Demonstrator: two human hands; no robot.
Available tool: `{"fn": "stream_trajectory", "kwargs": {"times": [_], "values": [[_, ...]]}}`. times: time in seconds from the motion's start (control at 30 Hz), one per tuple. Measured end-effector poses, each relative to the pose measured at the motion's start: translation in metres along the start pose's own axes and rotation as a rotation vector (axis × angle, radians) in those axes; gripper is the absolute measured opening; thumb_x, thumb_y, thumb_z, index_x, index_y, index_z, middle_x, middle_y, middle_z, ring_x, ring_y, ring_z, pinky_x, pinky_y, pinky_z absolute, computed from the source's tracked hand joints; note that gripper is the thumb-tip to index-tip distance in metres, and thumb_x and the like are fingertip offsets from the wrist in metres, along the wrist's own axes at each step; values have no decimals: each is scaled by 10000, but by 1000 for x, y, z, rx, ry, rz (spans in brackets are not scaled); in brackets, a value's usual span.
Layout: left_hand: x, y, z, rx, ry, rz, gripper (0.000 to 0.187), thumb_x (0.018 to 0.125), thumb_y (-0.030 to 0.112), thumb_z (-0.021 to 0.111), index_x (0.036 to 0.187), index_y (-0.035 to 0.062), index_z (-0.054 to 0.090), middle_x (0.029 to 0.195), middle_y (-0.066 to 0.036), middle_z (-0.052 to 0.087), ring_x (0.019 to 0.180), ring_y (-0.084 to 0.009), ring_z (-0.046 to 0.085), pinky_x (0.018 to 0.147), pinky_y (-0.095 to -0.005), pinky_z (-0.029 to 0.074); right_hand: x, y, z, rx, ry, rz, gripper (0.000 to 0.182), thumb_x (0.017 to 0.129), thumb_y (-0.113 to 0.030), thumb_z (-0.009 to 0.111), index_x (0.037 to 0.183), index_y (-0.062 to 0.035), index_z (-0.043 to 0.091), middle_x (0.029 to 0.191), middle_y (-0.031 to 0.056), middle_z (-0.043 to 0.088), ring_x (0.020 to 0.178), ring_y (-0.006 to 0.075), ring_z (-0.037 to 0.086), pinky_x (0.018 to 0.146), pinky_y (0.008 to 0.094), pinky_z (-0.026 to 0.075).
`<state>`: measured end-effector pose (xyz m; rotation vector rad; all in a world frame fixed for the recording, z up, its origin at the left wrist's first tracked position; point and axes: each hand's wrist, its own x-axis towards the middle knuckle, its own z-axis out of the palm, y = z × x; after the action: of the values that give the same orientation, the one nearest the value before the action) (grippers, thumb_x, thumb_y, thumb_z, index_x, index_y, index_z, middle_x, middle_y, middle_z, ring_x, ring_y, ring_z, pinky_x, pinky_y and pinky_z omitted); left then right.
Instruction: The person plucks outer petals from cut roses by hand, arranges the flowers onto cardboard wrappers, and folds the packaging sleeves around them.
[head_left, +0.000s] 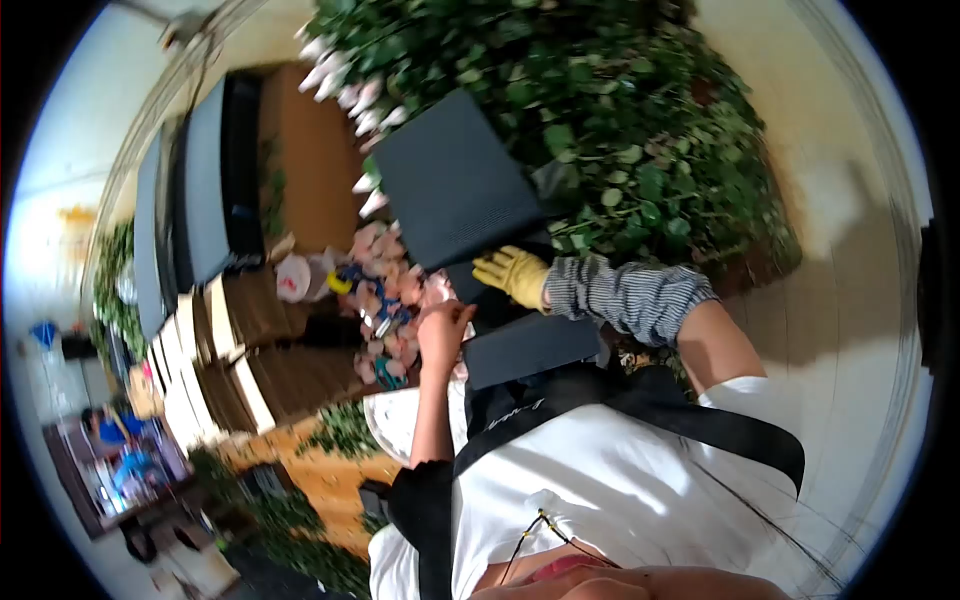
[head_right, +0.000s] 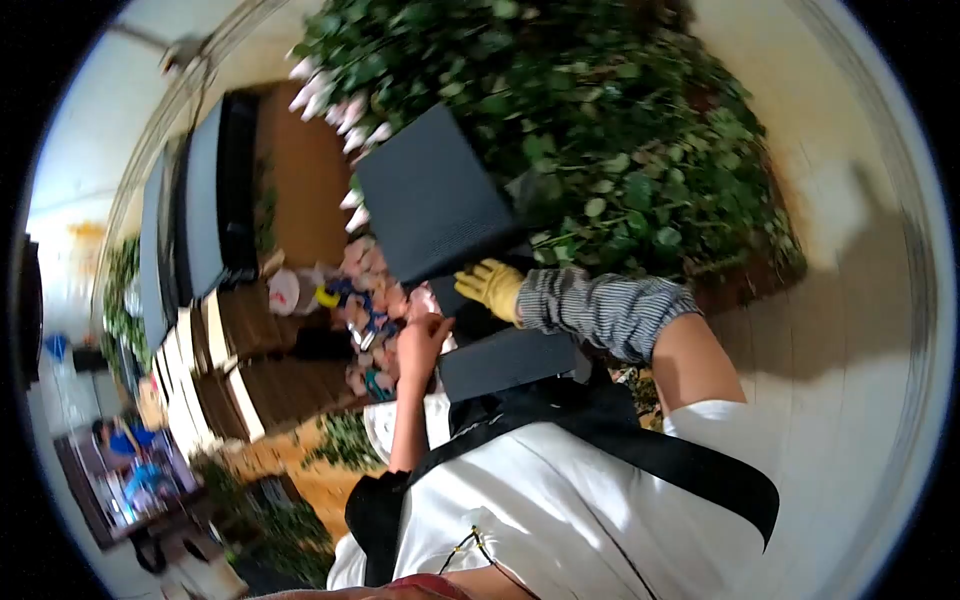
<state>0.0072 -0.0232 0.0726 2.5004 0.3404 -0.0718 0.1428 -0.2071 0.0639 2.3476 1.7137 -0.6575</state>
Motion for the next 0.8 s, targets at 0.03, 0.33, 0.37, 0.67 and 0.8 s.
{"fn": "stream_trajectory", "kwargs": {"times": [0.03, 0.33, 0.37, 0.67, 0.8], "values": [[3, 25, -19, -206, 124, 74, 278, 843, 243, 794, 991, 24, 707, 836, -146, 700, 775, -323, 687, 724, -440, 546, 6, 3, 7, 70, 4, -23, 908, 897, -432, 660, 1599, -110, 182, 1664, 103, 200, 1498, 272, 267, 1205, 435, 189], [109, 58, -31, 484, 12, 488, 298, 904, 351, 683, 833, 73, 603, 755, -110, 690, 678, -305, 689, 559, -412, 527, -1, 13, 40, 294, 327, -102, 974, 818, -435, 698, 1588, -106, 198, 1653, 122, 206, 1499, 362, 243, 1209, 507, 218], [107, 55, -33, 455, -13, 508, 294, 907, 359, 677, 837, 79, 621, 724, -113, 682, 652, -319, 683, 554, -423, 525, -1, 10, 37, 278, 320, -130, 974, 818, -435, 698, 1588, -106, 198, 1653, 122, 206, 1499, 362, 243, 1209, 507, 218], [7, 36, -93, 6, 568, 381, 469, 788, 167, 768, 1211, 36, 614, 1262, -160, 612, 1162, -356, 578, 972, -436, 469, -1, 0, 6, -54, 208, -57, 936, 806, -432, 754, 1544, -78, 300, 1579, 145, 348, 1439, 303, 357, 1182, 413, 279], [-65, -35, -203, 305, 993, -79, 354, 830, 150, 729, 1149, 35, 629, 1154, -148, 664, 1041, -335, 628, 891, -424, 496, -9, -1, -9, -17, 301, -151, 951, 753, -361, 809, 1511, -25, 343, 1550, 183, 376, 1402, 330, 388, 1154, 426, 315]]}}
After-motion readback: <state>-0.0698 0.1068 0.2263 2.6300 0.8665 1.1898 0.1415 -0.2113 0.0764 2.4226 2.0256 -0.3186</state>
